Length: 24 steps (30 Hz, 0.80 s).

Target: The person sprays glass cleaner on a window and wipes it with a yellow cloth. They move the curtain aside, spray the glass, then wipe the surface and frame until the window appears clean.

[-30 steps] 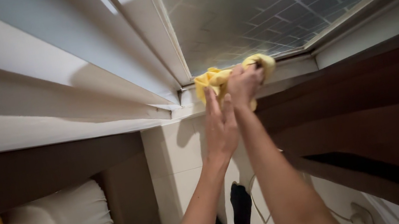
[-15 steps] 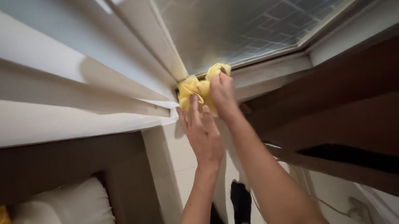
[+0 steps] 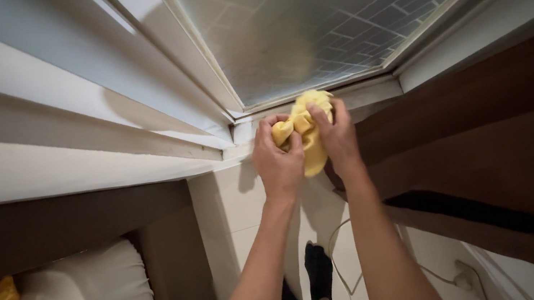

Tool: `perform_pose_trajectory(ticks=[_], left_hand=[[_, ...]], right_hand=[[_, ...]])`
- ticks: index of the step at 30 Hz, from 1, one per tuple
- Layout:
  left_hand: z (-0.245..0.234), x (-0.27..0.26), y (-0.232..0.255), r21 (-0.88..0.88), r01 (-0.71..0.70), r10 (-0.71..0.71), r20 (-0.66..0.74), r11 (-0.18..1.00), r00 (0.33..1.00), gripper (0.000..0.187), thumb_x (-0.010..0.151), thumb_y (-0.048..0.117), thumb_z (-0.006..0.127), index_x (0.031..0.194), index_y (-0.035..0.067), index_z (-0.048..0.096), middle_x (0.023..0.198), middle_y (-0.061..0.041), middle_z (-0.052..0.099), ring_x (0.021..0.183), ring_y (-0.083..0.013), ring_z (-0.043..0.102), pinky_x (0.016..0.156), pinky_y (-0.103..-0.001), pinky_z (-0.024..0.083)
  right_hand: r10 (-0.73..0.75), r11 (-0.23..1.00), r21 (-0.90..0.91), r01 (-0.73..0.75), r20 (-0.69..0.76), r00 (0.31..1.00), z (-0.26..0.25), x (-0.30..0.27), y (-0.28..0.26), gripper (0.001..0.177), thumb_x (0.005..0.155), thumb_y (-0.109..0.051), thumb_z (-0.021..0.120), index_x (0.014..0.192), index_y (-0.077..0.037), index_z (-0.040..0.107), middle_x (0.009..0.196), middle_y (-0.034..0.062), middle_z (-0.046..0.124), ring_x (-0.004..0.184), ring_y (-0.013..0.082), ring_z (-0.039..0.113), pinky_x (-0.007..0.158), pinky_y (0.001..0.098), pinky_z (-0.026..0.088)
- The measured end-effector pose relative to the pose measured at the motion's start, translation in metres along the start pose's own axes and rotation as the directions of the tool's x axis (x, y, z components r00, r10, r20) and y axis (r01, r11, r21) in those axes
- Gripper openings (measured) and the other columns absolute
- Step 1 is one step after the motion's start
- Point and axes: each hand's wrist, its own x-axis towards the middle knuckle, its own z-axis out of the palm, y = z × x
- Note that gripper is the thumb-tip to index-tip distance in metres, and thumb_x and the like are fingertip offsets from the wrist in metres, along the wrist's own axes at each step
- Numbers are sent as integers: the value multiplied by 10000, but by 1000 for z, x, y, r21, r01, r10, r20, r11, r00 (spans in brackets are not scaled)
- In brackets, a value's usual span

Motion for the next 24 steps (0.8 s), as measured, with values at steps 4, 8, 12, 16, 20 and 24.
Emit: perform_pose_trajectory(ticks=[4,8,12,16,20,24], left_hand=[[-12,-11,31,-150,-140,160,131,979,978,429,991,189,640,1382,66,513,1325,-153,631,1235,-285,643,1055,-393,516],[-23,-16,65,-435,-85,235,305,896,923,626,1091,267,463,1626,39,230,1606,-191,437,1391,-313,549,1178,-404,424],[-23,-18,82,-392,-345,436,171,853,884,495,1212,274,410,1631,41,286,1675,-183,379,1565,-334,408,1302,-405,328],[-10,-2,88,-341,-247,312,148,907,939,532,1147,314,374,1612,56,356,1712,-201,340,1493,-317,480,1228,-401,430],[1,8,76,-242,-270,309,141,932,941,518,1156,314,361,1603,52,377,1700,-207,347,1579,-354,382,1291,-439,330],[13,15,55,-152,-306,322,96,940,942,523,1156,304,356,1603,33,381,1696,-214,351,1591,-376,355,1311,-452,279]], right_hand=[[208,935,289,-207,27,978,-9,-23,-23,527,972,-361,598,1371,-32,496,1250,179,641,1064,261,700,874,395,596],[-8,945,319,76,-211,977,-7,-31,-52,672,863,-102,634,1491,-84,395,1365,165,591,1193,307,668,952,444,570],[-178,910,238,338,-512,840,-29,-48,-78,924,819,57,595,1620,-142,180,1511,109,438,1358,285,559,1043,455,557],[-432,810,69,582,-602,672,-27,-35,-109,998,1002,-133,726,1614,-161,-61,1663,255,363,1515,348,495,1210,417,511],[-421,906,-257,335,-627,656,-21,-14,-124,1047,1003,-518,611,1568,-122,-176,1639,253,286,1415,322,584,1066,412,566],[-643,741,-607,289,-514,568,6,76,-65,846,1153,-505,509,1662,-127,-51,1708,262,49,1590,406,227,1280,547,288]])
